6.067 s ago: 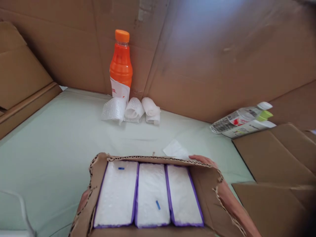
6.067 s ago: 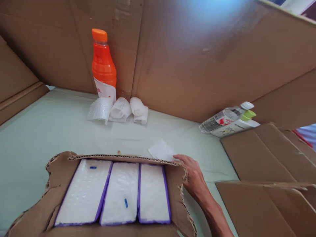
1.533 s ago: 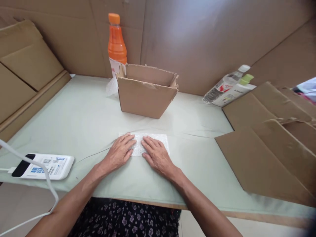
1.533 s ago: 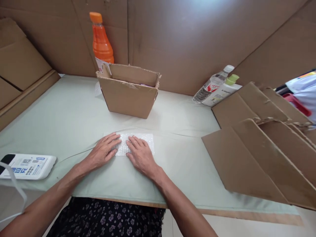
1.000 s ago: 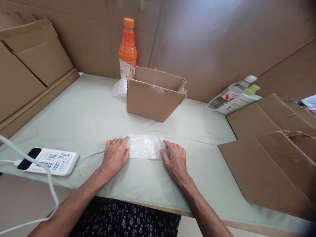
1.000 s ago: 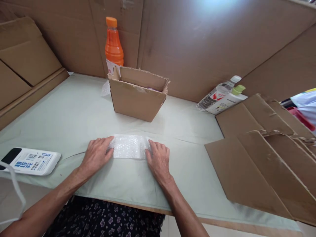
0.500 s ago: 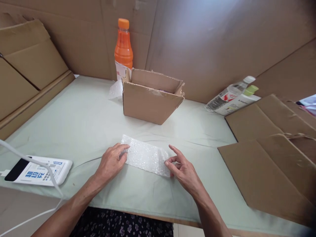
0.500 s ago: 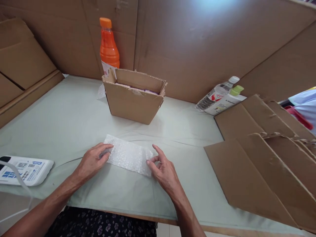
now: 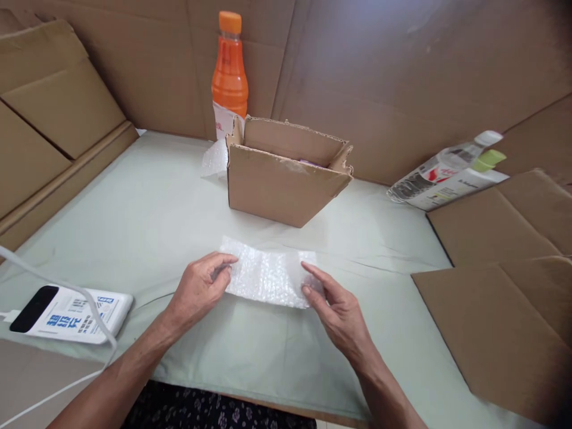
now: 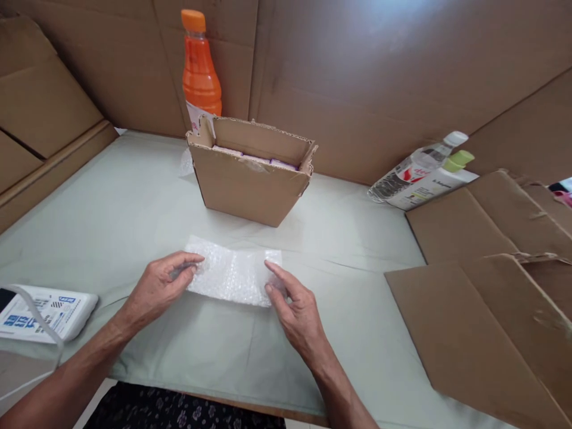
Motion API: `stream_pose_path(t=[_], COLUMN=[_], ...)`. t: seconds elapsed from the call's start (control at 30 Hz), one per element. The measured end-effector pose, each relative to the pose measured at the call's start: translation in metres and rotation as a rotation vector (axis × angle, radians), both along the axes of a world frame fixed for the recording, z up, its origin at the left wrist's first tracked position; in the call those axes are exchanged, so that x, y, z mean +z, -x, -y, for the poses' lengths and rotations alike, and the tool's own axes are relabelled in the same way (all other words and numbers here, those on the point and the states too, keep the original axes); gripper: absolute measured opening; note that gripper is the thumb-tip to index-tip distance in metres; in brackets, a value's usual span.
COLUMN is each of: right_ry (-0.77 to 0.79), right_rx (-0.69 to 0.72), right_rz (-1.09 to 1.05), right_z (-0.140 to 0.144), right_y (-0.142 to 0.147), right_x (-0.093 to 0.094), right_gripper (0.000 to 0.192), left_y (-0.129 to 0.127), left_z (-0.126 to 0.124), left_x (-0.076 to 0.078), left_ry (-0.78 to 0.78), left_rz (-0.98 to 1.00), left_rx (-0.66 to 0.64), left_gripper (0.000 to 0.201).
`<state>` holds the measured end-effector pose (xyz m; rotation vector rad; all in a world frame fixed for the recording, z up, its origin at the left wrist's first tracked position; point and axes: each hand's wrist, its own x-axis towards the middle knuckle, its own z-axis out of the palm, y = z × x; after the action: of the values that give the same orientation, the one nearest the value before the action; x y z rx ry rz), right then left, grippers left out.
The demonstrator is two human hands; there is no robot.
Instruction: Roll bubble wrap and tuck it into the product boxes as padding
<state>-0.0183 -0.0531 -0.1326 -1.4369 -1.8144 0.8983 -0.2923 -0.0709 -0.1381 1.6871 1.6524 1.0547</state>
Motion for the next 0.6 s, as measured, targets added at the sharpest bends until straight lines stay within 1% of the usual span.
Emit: stream_pose_path(t=[0.03,0.1,0.2,0.27,0.3,0.33,0.37,0.43,0.47,0.5,0.53,0.57,0.6], right_ry=[-0.096,-0.323,-0.658,-0.786,-0.799,-0.782,-0.726,-0.526,-0.395,-0.267,-0.157,-0.067,-0.006], right_rx=[-0.014,-0.039,-0.095,-0.131,-0.131,-0.118,-0.101,-0.072,-0.055,-0.038,-0.015,0.009,0.030], right_rz=[-0.010,-0.022,-0.005,0.028,0.049,0.071,0.100,0.205,0.282,0.369,0.461,0.560,0.657], right_z=[-0.003,-0.014,-0.045,-0.077,-0.096,-0.116,-0.135,-0.168,-0.181,-0.191,-0.198,-0.203,-0.205], right_y=[0.001,0.002,0.009,0.016,0.019,0.021,0.024,0.027,0.028,0.030,0.032,0.035,0.039], right_x=[0.010,0.034,0.078,0.106,0.117,0.127,0.135,0.147,0.151,0.155,0.159,0.163,0.166], right_gripper=[0.038,0.040,0.039,0.030,0.026,0.024,0.024,0.025,0.025,0.025,0.023,0.021,0.019], left_y=[0.000,-0.002,-0.006,-0.006,-0.005,-0.004,-0.002,0.003,0.006,0.009,0.011,0.014,0.017], left_z=[-0.005,-0.020,-0.055,-0.087,-0.104,-0.122,-0.140,-0.172,-0.186,-0.198,-0.208,-0.216,-0.224], left_x=[0.010,0.035,0.076,0.102,0.114,0.125,0.134,0.147,0.150,0.150,0.148,0.144,0.139], left_ry=[-0.070,-0.269,-0.616,-0.792,-0.835,-0.818,-0.742,-0.506,-0.385,-0.274,-0.204,-0.186,-0.210], left_rz=[0.015,-0.008,-0.102,-0.125,-0.122,-0.124,-0.146,-0.261,-0.321,-0.374,-0.398,-0.387,-0.354], left_rx=[0.021,0.071,0.180,0.232,0.232,0.216,0.192,0.109,0.037,-0.032,-0.077,-0.084,-0.056], left_gripper=[0.022,0.019,0.022,0.029,0.031,0.033,0.034,0.028,0.022,0.017,0.014,0.015,0.017])
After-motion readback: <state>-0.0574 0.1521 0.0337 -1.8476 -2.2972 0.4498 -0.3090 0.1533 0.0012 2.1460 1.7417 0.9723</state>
